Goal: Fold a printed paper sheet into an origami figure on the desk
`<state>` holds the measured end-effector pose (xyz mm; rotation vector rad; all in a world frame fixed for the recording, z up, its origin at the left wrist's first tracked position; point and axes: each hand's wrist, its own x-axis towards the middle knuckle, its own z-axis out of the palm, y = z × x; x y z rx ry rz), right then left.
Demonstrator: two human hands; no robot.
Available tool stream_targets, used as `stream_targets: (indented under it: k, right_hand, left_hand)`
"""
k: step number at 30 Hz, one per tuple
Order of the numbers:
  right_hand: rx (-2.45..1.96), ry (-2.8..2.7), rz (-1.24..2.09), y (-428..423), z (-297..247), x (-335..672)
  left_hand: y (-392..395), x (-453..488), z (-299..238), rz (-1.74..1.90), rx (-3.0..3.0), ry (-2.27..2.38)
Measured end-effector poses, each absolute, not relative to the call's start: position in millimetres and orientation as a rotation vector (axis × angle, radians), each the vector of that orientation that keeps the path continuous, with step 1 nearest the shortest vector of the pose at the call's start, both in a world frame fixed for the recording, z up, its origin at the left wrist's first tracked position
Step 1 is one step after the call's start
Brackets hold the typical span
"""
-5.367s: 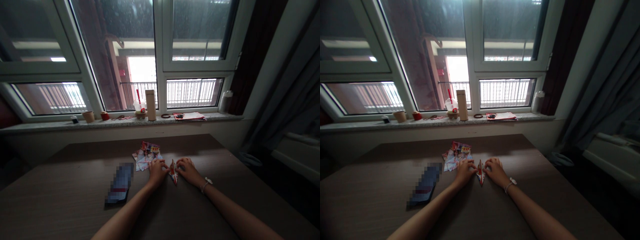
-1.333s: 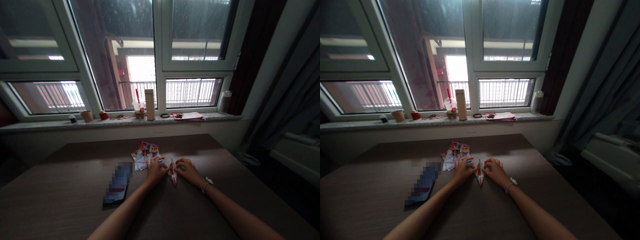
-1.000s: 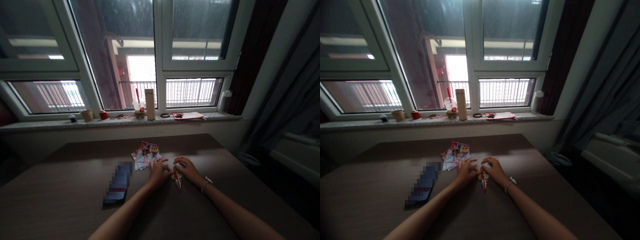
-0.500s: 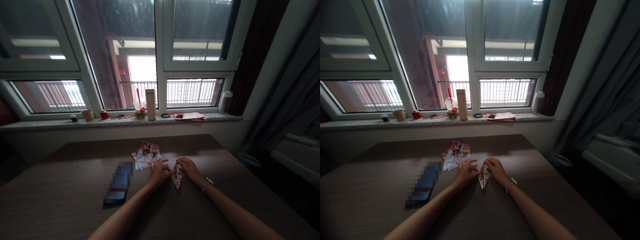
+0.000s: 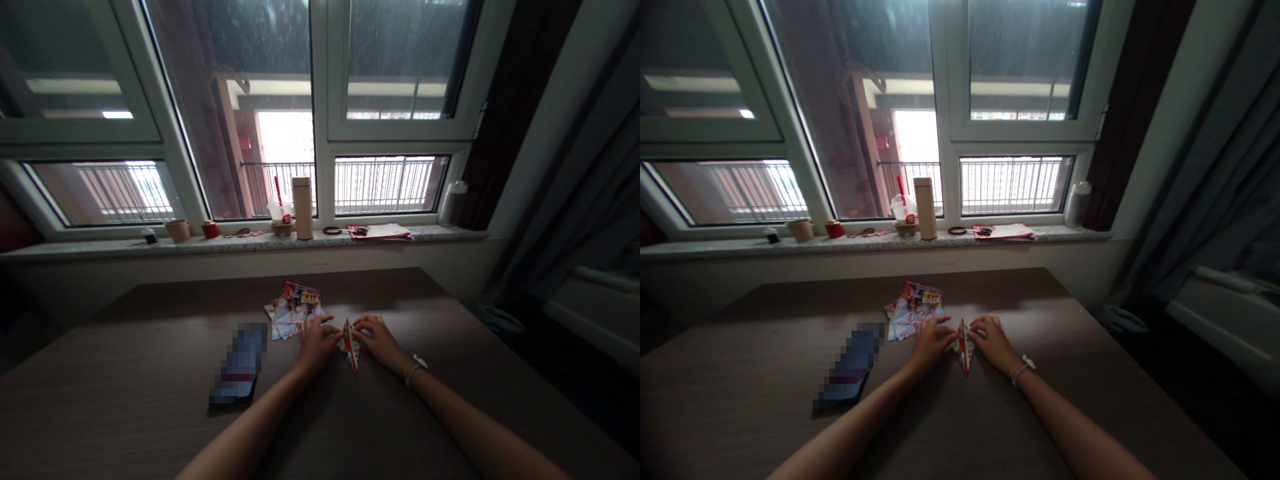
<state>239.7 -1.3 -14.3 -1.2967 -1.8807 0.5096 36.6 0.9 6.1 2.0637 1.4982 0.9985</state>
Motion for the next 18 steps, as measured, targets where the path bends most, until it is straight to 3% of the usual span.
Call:
stream_targets:
  k: [18]
  right_hand:
    - [-1.278,-1.925,0.545,-0.9,-15.6,239.1]
  left_hand:
    - [2.2,36.4,4.7,1.004,2.052,1.492]
